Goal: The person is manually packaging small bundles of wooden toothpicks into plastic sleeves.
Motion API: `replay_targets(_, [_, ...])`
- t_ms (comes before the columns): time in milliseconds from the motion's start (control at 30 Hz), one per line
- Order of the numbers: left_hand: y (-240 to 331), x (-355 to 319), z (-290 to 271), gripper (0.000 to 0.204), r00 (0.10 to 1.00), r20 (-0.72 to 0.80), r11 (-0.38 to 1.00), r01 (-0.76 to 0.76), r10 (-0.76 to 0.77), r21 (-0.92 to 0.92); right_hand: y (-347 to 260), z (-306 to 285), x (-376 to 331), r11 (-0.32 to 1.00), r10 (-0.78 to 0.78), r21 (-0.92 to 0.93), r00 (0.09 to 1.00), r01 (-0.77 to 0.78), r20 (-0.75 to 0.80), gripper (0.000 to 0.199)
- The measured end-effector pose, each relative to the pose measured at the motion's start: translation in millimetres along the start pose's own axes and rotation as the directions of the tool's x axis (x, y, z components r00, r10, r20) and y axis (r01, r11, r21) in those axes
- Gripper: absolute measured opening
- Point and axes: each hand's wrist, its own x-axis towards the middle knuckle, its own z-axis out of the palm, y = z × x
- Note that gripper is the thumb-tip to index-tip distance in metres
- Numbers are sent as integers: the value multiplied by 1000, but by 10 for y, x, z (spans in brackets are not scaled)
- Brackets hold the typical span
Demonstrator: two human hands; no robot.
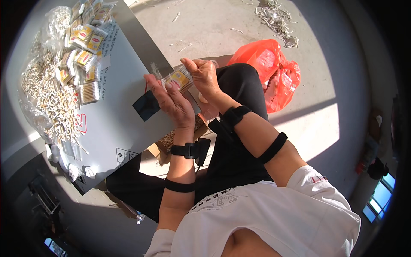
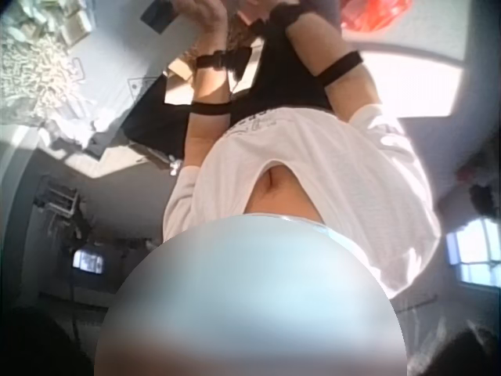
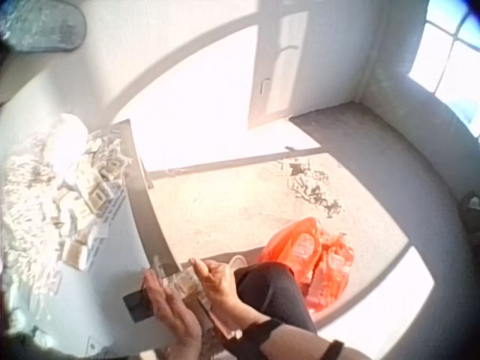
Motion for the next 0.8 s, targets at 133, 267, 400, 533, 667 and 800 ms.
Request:
replay_targets(133, [-26, 0, 6, 60, 995, 94, 996, -32, 24, 80, 0, -12, -2, 999, -21, -42, 999, 20, -24, 45])
replay_targets(267, [-86, 27, -46, 60, 989, 144, 998, -25, 18, 50, 26, -21, -3, 993, -63, -108, 997, 57, -55, 54])
replay_targets(400, [-164, 100, -237, 59, 976, 217, 993, -6, 32, -116, 12, -34, 0, 995, -34, -93, 999, 32, -26, 56])
replay_targets(533, [-148, 147, -400, 61, 943, 282, 942, -243, 174, 231, 34, -38, 17, 999, -26, -35, 999, 25, -25, 56])
replay_targets(667, [35, 56, -508, 68, 864, 473, 607, -471, 172, 640, 78, -50, 29, 999, -28, -44, 1000, 27, -12, 55])
replay_targets(800, [107, -103, -549, 80, 833, 546, 529, -503, 85, 684, 63, -49, 22, 999, 4, -32, 1000, -5, -17, 54])
